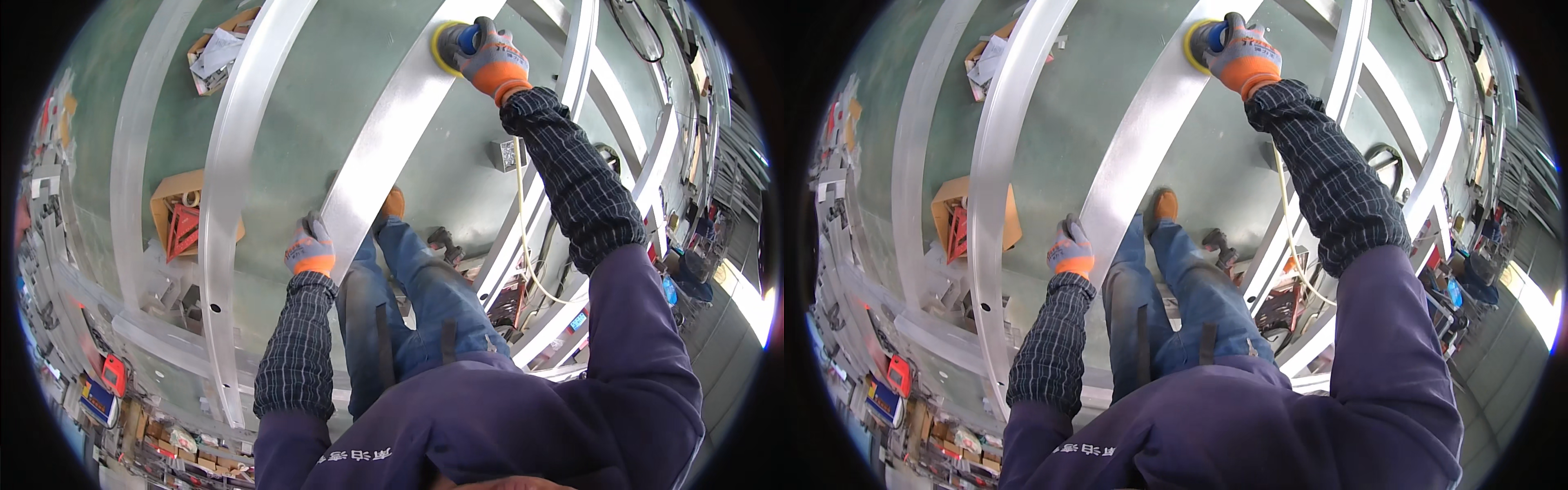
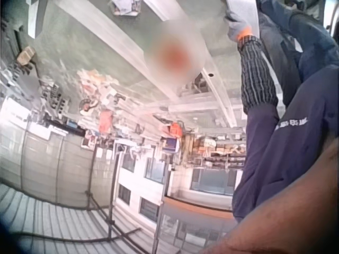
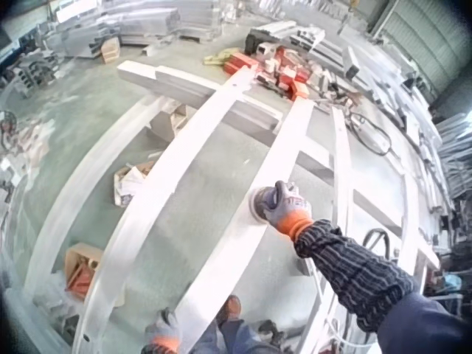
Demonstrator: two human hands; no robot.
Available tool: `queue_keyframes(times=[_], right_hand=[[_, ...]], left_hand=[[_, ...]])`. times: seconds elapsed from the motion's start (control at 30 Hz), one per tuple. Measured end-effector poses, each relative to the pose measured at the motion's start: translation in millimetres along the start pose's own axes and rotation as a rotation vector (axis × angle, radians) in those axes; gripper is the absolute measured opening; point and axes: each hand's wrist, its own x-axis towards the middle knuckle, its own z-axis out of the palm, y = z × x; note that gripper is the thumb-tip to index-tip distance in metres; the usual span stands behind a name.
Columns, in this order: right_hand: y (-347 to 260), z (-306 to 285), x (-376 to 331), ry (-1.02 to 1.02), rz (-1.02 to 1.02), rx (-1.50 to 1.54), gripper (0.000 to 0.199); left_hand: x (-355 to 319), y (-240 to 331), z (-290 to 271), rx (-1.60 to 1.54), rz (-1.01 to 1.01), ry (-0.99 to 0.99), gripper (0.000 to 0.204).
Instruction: The person uses a handheld orbital polisher to smooth the surface of a large metal frame. They move the tool along the edges and flat surfaces, occasionally pausing to adjust the pad or reposition the frame.
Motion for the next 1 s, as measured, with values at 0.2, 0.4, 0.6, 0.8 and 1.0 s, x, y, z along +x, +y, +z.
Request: queue_keyframes(times=[0.2, 0.4, 0.6, 0.8, 1.0], right_hand=[[-9.3, 13.3, -25.3, 0.0, -0.203, -0.05, 0.083], [-7.2, 15.7, -22.8, -0.021, -0.139, -0.071, 0.085], [-15.7, 14.8, -25.1, 0.036, -0.158, -0.115, 0.083], [-36.0, 20.2, -65.3, -0.082, -0.242, -0.082, 0.08], [-22.7, 27.6, -37.1, 0.003, -0.158, -0.083, 0.079]], left_hand=[[-2.6, -1.8, 1.2, -0.035, -0.021, 0.058, 0.053], [-1.7, -9.2, 5.5, -0.022, 0.003, 0.061, 0.056], [-3.7, -9.3, 11.4, -0.028, 0.052, 0.156, 0.051], [-3.5, -6.8, 4.7, -0.047, 0.005, 0.097, 0.051], [-0.5, -7.5, 11.3, -0.049, 0.023, 0.12, 0.054]])
